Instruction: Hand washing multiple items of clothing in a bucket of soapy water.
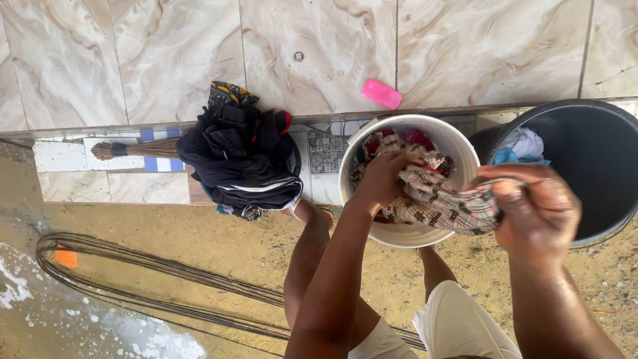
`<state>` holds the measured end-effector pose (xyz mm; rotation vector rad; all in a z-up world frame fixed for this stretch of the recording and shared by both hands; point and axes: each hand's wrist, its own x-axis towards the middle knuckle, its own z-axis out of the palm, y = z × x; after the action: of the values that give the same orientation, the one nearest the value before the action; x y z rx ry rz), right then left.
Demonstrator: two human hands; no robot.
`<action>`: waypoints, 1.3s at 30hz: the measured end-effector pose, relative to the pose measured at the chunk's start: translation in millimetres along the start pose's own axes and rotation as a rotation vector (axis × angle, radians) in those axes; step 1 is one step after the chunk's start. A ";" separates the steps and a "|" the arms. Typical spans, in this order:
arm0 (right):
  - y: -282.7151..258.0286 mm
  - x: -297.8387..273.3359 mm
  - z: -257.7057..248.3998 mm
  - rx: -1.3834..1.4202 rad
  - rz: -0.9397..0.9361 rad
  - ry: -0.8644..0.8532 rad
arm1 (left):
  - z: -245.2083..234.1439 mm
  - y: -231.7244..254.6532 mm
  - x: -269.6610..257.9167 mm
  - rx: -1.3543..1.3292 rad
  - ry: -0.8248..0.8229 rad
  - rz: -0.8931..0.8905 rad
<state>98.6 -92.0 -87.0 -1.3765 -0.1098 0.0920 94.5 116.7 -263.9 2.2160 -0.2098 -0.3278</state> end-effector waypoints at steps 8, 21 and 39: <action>13.3 13.7 -13.2 0.106 -0.002 0.194 | -30.0 -4.9 -0.1 -0.454 0.245 -0.417; 78.9 -0.5 -43.0 -0.112 0.115 0.284 | 0.1 -81.7 -43.9 -1.302 0.048 -0.245; 109.6 2.8 -46.9 -0.895 0.153 -0.776 | -49.2 13.0 -16.7 -0.700 0.093 -0.258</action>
<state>107.4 -116.3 -203.4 -2.1709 -0.7660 0.7808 93.2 149.8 -221.7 1.5542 0.2195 -0.3691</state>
